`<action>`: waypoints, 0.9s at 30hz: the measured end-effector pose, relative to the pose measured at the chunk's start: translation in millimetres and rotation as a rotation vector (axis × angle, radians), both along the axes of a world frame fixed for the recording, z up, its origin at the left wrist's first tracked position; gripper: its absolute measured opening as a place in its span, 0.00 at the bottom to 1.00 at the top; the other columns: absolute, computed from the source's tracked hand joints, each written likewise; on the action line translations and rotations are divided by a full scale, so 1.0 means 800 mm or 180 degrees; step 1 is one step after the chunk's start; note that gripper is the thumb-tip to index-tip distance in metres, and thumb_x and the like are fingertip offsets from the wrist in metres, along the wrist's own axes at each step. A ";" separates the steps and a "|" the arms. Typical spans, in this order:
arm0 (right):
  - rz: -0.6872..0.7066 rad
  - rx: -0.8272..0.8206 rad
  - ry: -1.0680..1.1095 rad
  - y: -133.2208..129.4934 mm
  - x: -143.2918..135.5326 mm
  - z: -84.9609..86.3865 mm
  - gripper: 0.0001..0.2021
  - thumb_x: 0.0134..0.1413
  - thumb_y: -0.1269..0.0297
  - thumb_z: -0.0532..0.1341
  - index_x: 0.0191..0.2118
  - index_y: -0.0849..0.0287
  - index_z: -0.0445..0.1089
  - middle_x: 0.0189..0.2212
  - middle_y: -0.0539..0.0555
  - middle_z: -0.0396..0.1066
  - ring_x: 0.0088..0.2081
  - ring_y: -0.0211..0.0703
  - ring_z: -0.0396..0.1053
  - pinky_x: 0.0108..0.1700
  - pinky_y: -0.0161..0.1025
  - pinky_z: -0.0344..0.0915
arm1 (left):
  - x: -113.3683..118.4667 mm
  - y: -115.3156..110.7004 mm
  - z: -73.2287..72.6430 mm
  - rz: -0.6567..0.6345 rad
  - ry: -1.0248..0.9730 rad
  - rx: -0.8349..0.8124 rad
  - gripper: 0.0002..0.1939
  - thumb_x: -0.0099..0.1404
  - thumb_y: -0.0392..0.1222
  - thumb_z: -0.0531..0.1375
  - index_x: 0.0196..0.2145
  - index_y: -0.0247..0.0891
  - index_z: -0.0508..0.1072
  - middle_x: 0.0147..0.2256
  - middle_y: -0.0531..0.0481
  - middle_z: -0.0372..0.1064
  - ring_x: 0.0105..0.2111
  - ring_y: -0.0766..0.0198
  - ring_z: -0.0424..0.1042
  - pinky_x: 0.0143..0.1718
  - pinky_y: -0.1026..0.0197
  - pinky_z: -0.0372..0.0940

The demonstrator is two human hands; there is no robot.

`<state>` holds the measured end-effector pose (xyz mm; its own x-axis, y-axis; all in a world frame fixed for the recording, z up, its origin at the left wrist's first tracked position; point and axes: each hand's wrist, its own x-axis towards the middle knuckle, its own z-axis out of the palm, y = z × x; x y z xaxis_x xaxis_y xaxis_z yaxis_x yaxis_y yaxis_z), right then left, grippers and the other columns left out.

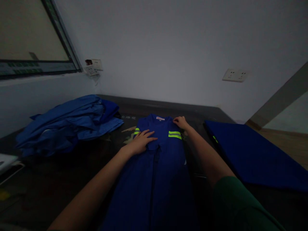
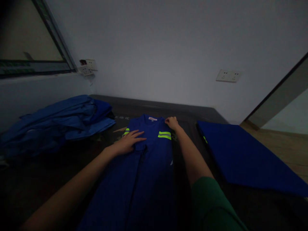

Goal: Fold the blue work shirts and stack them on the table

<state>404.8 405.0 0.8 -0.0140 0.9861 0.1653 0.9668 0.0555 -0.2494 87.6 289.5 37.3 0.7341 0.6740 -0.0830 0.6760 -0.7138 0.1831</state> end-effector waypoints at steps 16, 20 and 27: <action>0.0291 0.0106 -0.1083 -0.007 0.006 0.010 0.19 0.64 0.52 0.51 0.44 0.60 0.73 0.48 0.63 0.69 0.54 0.57 0.55 0.52 0.52 0.56 | -0.005 0.010 0.011 0.0148 -0.1027 -0.0412 0.24 0.56 0.22 0.49 0.42 0.41 0.76 0.45 0.48 0.74 0.48 0.59 0.71 0.53 0.59 0.59; 0.0151 0.0667 -0.0602 -0.025 -0.010 0.038 0.15 0.64 0.60 0.52 0.44 0.63 0.72 0.47 0.63 0.69 0.52 0.54 0.58 0.51 0.46 0.58 | -0.007 0.010 0.008 -0.0008 -0.0656 -0.0212 0.25 0.56 0.22 0.49 0.45 0.38 0.75 0.47 0.44 0.73 0.50 0.57 0.69 0.54 0.57 0.59; 0.2870 -0.0096 0.0435 -0.133 -0.096 0.093 0.09 0.59 0.66 0.58 0.42 0.56 0.74 0.37 0.53 0.71 0.39 0.41 0.67 0.44 0.38 0.62 | -0.005 0.007 0.008 -0.0296 -0.0931 -0.0523 0.27 0.53 0.25 0.58 0.50 0.42 0.72 0.51 0.46 0.69 0.52 0.57 0.67 0.55 0.57 0.58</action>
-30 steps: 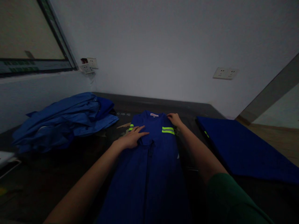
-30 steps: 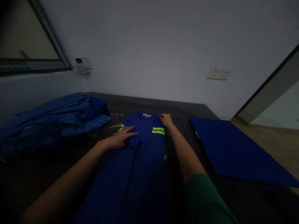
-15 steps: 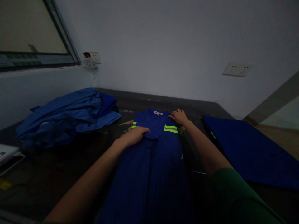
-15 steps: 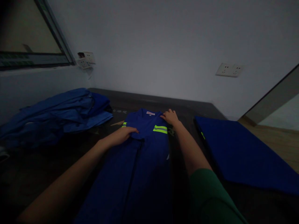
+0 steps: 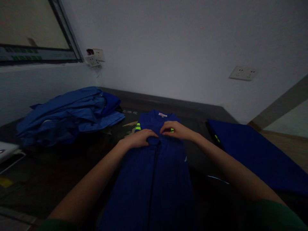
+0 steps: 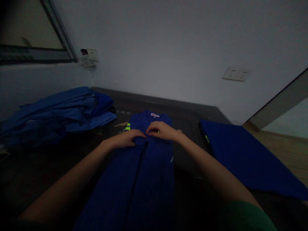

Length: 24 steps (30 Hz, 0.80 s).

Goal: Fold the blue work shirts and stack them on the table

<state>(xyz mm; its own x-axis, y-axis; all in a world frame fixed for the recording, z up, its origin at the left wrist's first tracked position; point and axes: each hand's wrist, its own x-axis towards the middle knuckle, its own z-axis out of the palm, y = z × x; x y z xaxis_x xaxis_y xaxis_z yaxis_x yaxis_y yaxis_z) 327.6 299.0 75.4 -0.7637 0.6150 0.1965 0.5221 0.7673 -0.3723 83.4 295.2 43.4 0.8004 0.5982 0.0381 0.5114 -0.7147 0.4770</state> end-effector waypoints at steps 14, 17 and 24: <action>0.0398 -0.0667 -0.0359 -0.021 -0.014 -0.012 0.06 0.56 0.70 0.61 0.38 0.56 0.74 0.39 0.52 0.72 0.42 0.42 0.68 0.47 0.40 0.63 | 0.008 -0.008 0.008 -0.0268 -0.0020 -0.0419 0.16 0.53 0.29 0.63 0.39 0.41 0.79 0.39 0.50 0.76 0.40 0.61 0.73 0.43 0.65 0.62; 0.0192 -0.1047 -0.0017 -0.024 -0.017 -0.029 0.06 0.57 0.71 0.59 0.39 0.57 0.71 0.38 0.51 0.73 0.41 0.40 0.69 0.46 0.39 0.64 | 0.010 -0.014 0.007 -0.0209 0.0019 -0.0492 0.17 0.49 0.31 0.66 0.38 0.43 0.80 0.38 0.51 0.77 0.38 0.60 0.73 0.40 0.65 0.62; -0.0420 -0.0895 0.0559 -0.039 -0.030 -0.084 0.08 0.56 0.74 0.57 0.41 0.59 0.66 0.39 0.53 0.69 0.41 0.41 0.67 0.45 0.40 0.63 | 0.011 -0.016 0.006 -0.0163 0.0014 -0.0615 0.13 0.49 0.33 0.65 0.34 0.45 0.81 0.31 0.54 0.77 0.32 0.63 0.73 0.34 0.66 0.62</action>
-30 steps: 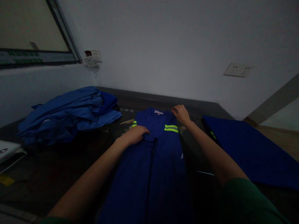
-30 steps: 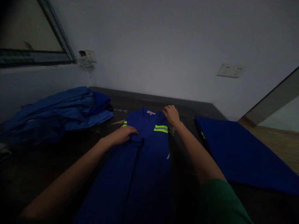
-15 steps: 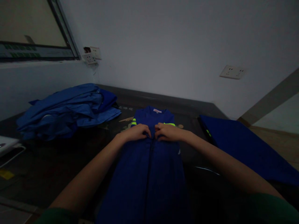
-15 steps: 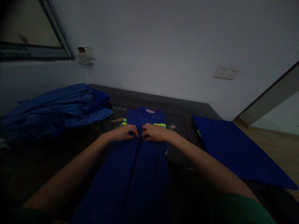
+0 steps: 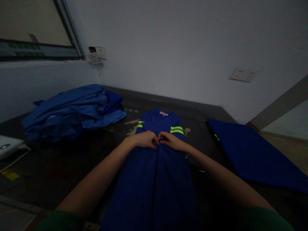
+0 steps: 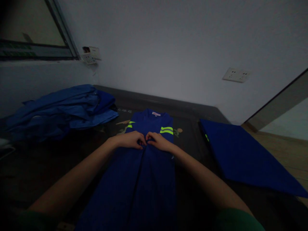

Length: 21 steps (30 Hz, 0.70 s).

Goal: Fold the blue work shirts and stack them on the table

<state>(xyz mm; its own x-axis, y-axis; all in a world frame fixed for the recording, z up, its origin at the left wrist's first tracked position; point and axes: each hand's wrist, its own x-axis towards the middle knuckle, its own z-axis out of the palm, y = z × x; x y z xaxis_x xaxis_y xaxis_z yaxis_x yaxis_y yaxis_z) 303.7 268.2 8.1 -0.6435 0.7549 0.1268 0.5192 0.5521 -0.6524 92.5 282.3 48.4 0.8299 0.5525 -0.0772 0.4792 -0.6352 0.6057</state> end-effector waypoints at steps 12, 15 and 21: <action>-0.0642 0.1076 0.0231 -0.015 0.007 -0.013 0.13 0.55 0.64 0.62 0.46 0.58 0.65 0.45 0.58 0.67 0.49 0.48 0.63 0.53 0.47 0.59 | 0.024 -0.019 -0.006 0.0994 0.0194 0.0624 0.09 0.63 0.43 0.58 0.41 0.40 0.74 0.34 0.45 0.74 0.35 0.55 0.72 0.37 0.59 0.62; -0.0776 0.1166 0.0395 -0.005 0.021 -0.007 0.11 0.58 0.63 0.59 0.46 0.58 0.66 0.45 0.58 0.69 0.49 0.47 0.64 0.54 0.48 0.58 | 0.037 -0.026 -0.019 0.1210 0.0142 0.0773 0.14 0.66 0.50 0.55 0.41 0.38 0.73 0.38 0.41 0.72 0.38 0.52 0.72 0.39 0.56 0.62; -0.1428 0.1078 -0.0438 0.017 0.051 -0.025 0.19 0.62 0.60 0.55 0.55 0.62 0.65 0.56 0.64 0.64 0.59 0.49 0.59 0.60 0.49 0.55 | 0.052 -0.034 -0.037 0.1235 0.0409 0.1086 0.17 0.69 0.47 0.50 0.35 0.35 0.74 0.39 0.41 0.69 0.43 0.52 0.69 0.45 0.51 0.62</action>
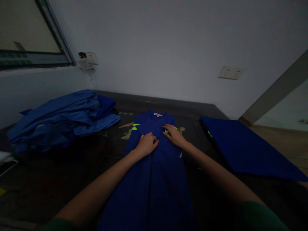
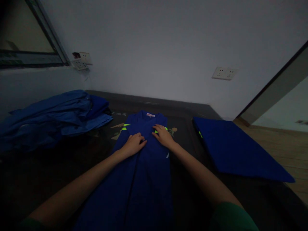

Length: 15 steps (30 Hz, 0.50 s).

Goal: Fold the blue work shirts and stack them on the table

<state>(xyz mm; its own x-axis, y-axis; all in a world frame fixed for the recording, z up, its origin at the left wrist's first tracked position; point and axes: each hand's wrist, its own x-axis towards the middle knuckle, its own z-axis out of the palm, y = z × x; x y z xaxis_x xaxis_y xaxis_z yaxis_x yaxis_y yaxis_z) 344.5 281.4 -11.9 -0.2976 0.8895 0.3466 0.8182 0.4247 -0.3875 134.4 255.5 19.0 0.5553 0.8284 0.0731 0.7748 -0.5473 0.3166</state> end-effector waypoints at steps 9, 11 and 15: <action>-0.0992 -0.0377 -0.0665 0.052 0.016 -0.003 0.24 0.66 0.57 0.47 0.60 0.67 0.61 0.60 0.66 0.60 0.63 0.50 0.55 0.63 0.48 0.50 | 0.008 -0.014 -0.004 -0.0623 -0.0037 0.0882 0.20 0.66 0.31 0.50 0.54 0.37 0.66 0.57 0.43 0.62 0.56 0.56 0.61 0.55 0.53 0.59; -0.1245 -0.0533 -0.0794 0.071 0.019 0.001 0.26 0.66 0.56 0.46 0.61 0.68 0.59 0.62 0.67 0.55 0.64 0.53 0.51 0.63 0.51 0.47 | 0.014 -0.020 -0.009 -0.0807 0.0085 0.0905 0.21 0.67 0.32 0.48 0.56 0.35 0.65 0.60 0.42 0.59 0.61 0.56 0.55 0.61 0.51 0.52; -0.1440 -0.0817 -0.1002 0.099 0.025 -0.004 0.29 0.66 0.54 0.45 0.65 0.67 0.52 0.66 0.66 0.47 0.66 0.54 0.45 0.64 0.57 0.42 | 0.017 -0.029 -0.028 -0.0734 0.0384 0.0736 0.27 0.70 0.46 0.47 0.63 0.29 0.56 0.64 0.38 0.51 0.65 0.54 0.49 0.64 0.46 0.45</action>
<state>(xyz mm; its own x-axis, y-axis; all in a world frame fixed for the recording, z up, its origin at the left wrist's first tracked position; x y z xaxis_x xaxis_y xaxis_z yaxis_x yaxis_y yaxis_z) 364.9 360.6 -15.0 0.0763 0.9952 0.0609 0.9877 -0.0670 -0.1414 147.7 232.1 -3.0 0.7419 0.6494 0.1665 0.6468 -0.7587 0.0775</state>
